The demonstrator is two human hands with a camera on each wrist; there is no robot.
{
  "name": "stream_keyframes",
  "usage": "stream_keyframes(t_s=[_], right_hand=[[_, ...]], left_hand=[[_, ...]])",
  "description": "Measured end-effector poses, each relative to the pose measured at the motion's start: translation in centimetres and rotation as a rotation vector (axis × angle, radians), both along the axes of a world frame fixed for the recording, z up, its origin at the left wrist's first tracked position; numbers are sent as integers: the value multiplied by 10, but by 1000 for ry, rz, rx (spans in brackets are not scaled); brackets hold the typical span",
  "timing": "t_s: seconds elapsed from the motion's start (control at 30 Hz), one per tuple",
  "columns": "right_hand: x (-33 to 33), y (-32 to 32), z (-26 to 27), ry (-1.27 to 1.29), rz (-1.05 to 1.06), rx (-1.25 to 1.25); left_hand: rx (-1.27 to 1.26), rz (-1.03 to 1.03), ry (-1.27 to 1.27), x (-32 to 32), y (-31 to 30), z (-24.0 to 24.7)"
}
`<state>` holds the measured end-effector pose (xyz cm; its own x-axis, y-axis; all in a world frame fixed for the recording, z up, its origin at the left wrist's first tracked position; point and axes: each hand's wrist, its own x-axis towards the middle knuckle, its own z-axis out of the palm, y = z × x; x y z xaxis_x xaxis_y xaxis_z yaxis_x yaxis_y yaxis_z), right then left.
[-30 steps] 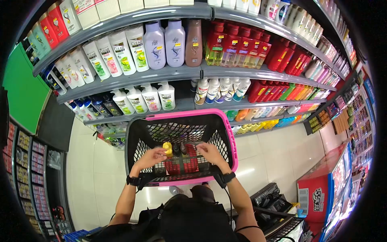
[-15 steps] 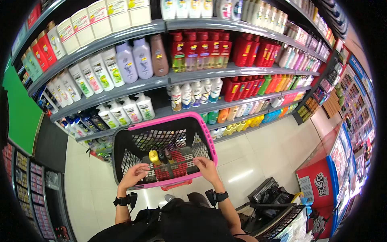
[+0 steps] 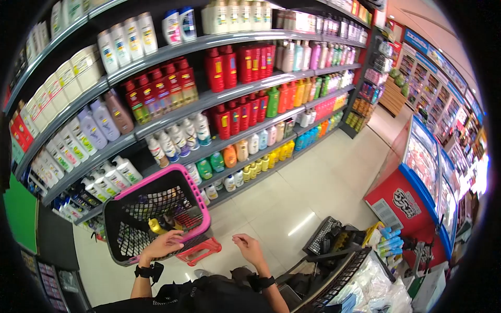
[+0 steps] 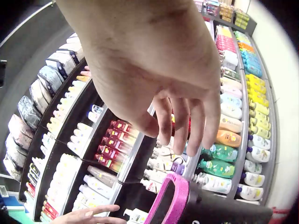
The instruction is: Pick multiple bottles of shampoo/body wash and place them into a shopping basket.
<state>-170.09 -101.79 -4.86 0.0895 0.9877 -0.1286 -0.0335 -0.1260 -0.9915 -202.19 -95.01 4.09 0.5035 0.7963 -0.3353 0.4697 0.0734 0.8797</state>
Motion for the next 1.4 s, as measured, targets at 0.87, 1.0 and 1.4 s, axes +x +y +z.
stream_keyframes(t_s=[0.87, 1.0, 1.4], right_hand=[[297, 79, -3, -50, -611, -4], [346, 131, 17, -119, -602, -80], [494, 219, -31, -43, -683, -200]], left_hand=[[164, -985, 50, 449, 255, -58], [60, -962, -52, 513, 308, -50], [-27, -1086, 47, 681, 425, -91]])
